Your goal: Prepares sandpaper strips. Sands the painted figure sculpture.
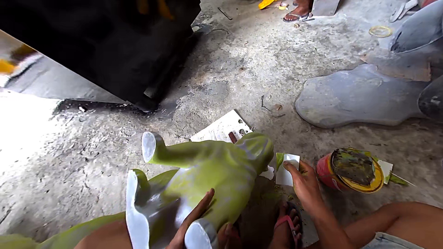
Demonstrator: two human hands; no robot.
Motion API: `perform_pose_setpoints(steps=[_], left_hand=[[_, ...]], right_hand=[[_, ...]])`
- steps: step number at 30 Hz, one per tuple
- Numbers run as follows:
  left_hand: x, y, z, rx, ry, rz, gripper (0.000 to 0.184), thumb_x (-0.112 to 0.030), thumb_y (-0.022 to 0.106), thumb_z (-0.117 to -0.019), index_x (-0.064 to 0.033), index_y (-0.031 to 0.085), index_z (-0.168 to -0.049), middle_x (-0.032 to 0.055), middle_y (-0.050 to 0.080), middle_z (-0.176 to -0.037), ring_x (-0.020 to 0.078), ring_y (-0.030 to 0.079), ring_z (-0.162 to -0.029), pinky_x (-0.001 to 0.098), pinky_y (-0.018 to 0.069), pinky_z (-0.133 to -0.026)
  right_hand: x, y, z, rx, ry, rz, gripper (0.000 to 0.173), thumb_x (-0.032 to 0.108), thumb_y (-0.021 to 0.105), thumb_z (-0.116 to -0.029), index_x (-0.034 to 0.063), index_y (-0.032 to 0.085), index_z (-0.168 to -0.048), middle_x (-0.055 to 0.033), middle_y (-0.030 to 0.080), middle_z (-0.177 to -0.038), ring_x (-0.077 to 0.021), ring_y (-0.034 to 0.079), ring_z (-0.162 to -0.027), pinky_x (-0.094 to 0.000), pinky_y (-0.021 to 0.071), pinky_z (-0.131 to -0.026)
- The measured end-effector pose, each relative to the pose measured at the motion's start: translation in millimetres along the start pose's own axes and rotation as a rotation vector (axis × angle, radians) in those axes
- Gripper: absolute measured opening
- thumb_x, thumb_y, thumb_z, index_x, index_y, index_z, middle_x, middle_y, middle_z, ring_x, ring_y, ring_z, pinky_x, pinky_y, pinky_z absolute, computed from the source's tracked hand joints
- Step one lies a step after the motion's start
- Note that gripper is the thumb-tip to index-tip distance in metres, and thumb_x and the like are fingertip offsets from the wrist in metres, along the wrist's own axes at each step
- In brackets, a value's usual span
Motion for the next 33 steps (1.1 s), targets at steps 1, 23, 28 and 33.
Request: perform_pose_setpoints(steps=[1,23,28,33], left_hand=[[-4.0,-1.6,0.6,0.024,-0.05,-0.007,0.072,-0.008,0.088,-0.079,0.0157,0.053,-0.137,0.0237,0.062,-0.138,0.0336,0.061,-0.13,0.0457,0.0515,-0.112],[1.4,-133.4,-172.2,-0.116,-0.395,-0.134,0.052,-0.045,0.062,-0.1012,-0.0079,0.054,-0.137,0.0106,0.067,-0.123,0.0238,0.068,-0.11,0.0457,0.0571,-0.095],[30.0,-101.1,-190.6,0.109,-0.36,-0.151,0.043,-0.045,0.076,-0.0913,-0.0098,0.066,-0.114,0.0078,0.072,-0.095,0.0198,0.07,-0.084,0.0411,0.06,-0.076],[34.9,-95.1,-188.0,0.036,-0.333,0.007,0.037,-0.025,0.083,-0.086,-0.0061,0.062,-0.11,0.0107,0.073,-0.096,0.0223,0.072,-0.084,0.041,0.0612,-0.074]], right_hand=[[-1.1,2.1,1.1,0.007,-0.002,0.013,0.016,0.016,0.062,-0.1004,0.0057,0.075,-0.103,-0.0076,0.075,-0.09,-0.0171,0.073,-0.085,-0.0339,0.0612,-0.078],[14.2,43.1,133.8,0.215,0.645,-0.714,0.029,0.018,0.041,-0.1032,-0.0007,0.056,-0.12,-0.0189,0.071,-0.101,-0.0264,0.072,-0.091,-0.0436,0.0615,-0.08],[20.2,58.9,156.7,0.193,0.754,-0.865,0.029,0.02,0.041,-0.103,0.0005,0.058,-0.115,-0.0178,0.069,-0.105,-0.03,0.07,-0.099,-0.0526,0.0583,-0.09],[20.4,74.7,175.0,0.136,0.818,-0.953,0.038,0.027,0.04,-0.1052,0.0001,0.05,-0.13,-0.0266,0.063,-0.125,-0.0445,0.065,-0.114,-0.0625,0.0547,-0.094]])
Point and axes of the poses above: each hand's wrist, its own z-axis away from the middle knuckle, its own y-axis out of the palm, x = y × z, the point moved 4 cm from there along -z, towards the middle knuckle
